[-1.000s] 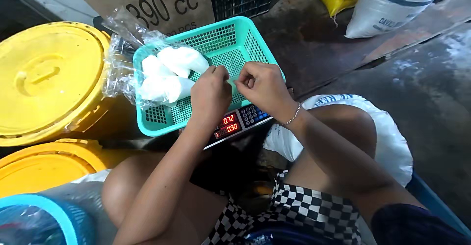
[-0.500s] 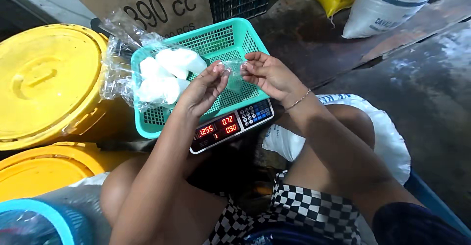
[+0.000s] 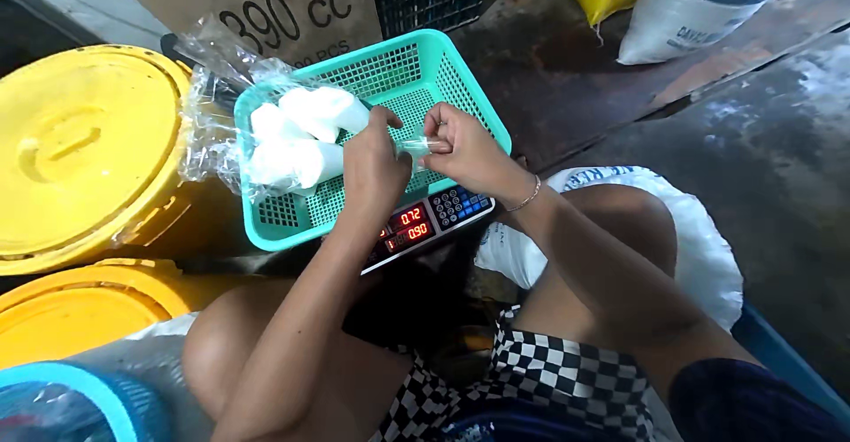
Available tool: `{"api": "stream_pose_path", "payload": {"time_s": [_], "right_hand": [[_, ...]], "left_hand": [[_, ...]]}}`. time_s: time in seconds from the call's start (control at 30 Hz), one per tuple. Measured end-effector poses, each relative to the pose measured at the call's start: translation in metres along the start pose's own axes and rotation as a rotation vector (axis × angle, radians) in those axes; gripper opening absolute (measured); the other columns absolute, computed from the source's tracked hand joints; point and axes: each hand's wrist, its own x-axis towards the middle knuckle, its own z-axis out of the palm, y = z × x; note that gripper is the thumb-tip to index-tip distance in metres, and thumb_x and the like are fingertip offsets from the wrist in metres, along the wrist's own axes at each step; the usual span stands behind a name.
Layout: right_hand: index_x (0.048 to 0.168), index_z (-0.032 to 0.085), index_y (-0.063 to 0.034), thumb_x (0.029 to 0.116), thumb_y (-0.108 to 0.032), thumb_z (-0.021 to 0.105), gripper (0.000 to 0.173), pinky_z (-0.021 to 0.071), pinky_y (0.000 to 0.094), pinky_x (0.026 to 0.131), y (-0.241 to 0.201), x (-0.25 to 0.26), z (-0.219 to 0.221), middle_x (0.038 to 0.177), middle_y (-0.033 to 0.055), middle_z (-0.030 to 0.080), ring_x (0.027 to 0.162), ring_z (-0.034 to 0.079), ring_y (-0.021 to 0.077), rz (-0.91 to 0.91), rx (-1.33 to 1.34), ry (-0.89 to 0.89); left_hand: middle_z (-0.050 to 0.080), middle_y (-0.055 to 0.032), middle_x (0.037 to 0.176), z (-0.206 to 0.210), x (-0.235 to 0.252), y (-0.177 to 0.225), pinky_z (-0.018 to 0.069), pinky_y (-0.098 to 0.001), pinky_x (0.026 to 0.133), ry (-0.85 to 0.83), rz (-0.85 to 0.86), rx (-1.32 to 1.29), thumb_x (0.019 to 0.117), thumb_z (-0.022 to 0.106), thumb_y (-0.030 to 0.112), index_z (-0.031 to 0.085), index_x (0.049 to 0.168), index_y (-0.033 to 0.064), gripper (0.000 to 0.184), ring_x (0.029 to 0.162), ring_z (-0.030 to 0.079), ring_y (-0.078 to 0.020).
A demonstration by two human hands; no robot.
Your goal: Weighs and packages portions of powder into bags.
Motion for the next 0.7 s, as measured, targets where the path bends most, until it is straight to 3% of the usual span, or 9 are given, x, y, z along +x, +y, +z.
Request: {"api": "stream_pose_path", "payload": {"time_s": [0.1,0.2,0.27,0.33,0.4,0.43,0.5,0.57,0.7], "right_hand": [[0.115,0.056,0.0018,0.0830,0.008,0.066,0.034,0.0460,0.0310,0.059,0.004,0.000,0.001,0.075,0.0059,0.054,0.063,0.052,0.0147,-0.053,-0.307,0.221],[0.118,0.061,0.0014,0.0866,-0.002,0.071,0.034,0.0580,0.0435,0.067,0.008,0.004,-0.006,0.105,0.0181,0.067,0.077,0.068,0.0273,-0.033,-0.498,0.381],[0.126,0.058,0.0006,0.0912,-0.007,0.070,0.038,0.0586,0.0455,0.071,0.006,0.006,-0.015,0.109,0.0176,0.067,0.082,0.069,0.0274,0.110,-0.447,0.300],[0.138,0.050,0.0011,0.1022,-0.009,0.062,0.039,0.0629,0.0385,0.065,0.006,0.008,-0.021,0.101,0.0153,0.070,0.073,0.072,0.0213,0.184,-0.275,0.153],[0.142,0.045,0.0052,0.1022,0.000,0.055,0.042,0.0612,0.0282,0.068,0.013,0.006,-0.020,0.106,0.0131,0.071,0.079,0.072,0.0121,-0.056,-0.023,0.198],[0.144,0.041,0.0086,0.0999,0.006,0.052,0.045,0.0613,0.0267,0.079,0.016,0.008,-0.018,0.117,0.0135,0.070,0.093,0.072,0.0104,-0.257,0.092,0.231],[0.146,0.033,0.0120,0.0967,0.012,0.049,0.052,0.0592,0.0322,0.094,0.018,0.013,-0.021,0.137,0.0194,0.061,0.117,0.068,0.0184,-0.503,0.166,0.231],[0.144,0.043,0.0089,0.0949,0.008,0.056,0.051,0.0568,0.0306,0.096,0.020,0.014,-0.029,0.138,0.0186,0.061,0.120,0.066,0.0186,-0.378,-0.044,0.215],[0.133,0.055,0.0031,0.0867,0.005,0.071,0.049,0.0545,0.0463,0.096,0.026,0.014,-0.036,0.136,0.0248,0.057,0.119,0.062,0.0353,0.026,-0.429,0.100]], "left_hand": [[0.060,-0.0227,0.110,-0.002,0.001,-0.001,0.0519,-0.0555,0.082,0.008,0.079,0.068,0.0791,0.074,-0.006,0.065,0.110,-0.0028,0.032,0.097,0.062,-0.0386],[0.061,-0.0218,0.115,-0.006,0.004,-0.001,0.0564,-0.0520,0.082,-0.089,0.315,0.114,0.0792,0.070,-0.012,0.068,0.096,-0.0020,0.020,0.100,0.064,-0.0378],[0.062,-0.0205,0.117,-0.006,0.005,-0.001,0.0561,-0.0533,0.082,-0.148,0.425,0.134,0.0796,0.071,-0.012,0.069,0.094,0.0008,0.020,0.104,0.064,-0.0387],[0.062,-0.0200,0.113,-0.002,0.003,-0.002,0.0572,-0.0523,0.072,-0.112,0.471,0.143,0.0821,0.070,-0.010,0.067,0.096,0.0014,0.018,0.094,0.067,-0.0375],[0.063,-0.0203,0.103,0.006,0.001,-0.006,0.0556,-0.0457,0.061,0.099,0.579,0.135,0.0872,0.067,-0.007,0.066,0.091,-0.0007,0.008,0.080,0.067,-0.0340],[0.064,-0.0199,0.097,0.009,0.001,-0.007,0.0537,-0.0405,0.057,0.235,0.653,0.124,0.0890,0.066,-0.006,0.065,0.087,-0.0011,0.005,0.075,0.066,-0.0312],[0.067,-0.0195,0.096,0.011,0.002,-0.006,0.0542,-0.0362,0.063,0.368,0.744,0.111,0.0903,0.065,-0.006,0.066,0.083,-0.0004,0.009,0.079,0.067,-0.0298],[0.069,-0.0189,0.103,0.009,0.000,-0.006,0.0564,-0.0397,0.070,0.264,0.710,0.118,0.0901,0.065,-0.007,0.069,0.084,0.0007,0.010,0.085,0.068,-0.0312],[0.069,-0.0172,0.113,0.011,0.004,-0.013,0.0582,-0.0518,0.075,-0.089,0.587,0.135,0.0911,0.064,-0.007,0.075,0.089,0.0033,0.015,0.091,0.070,-0.0348]]}}
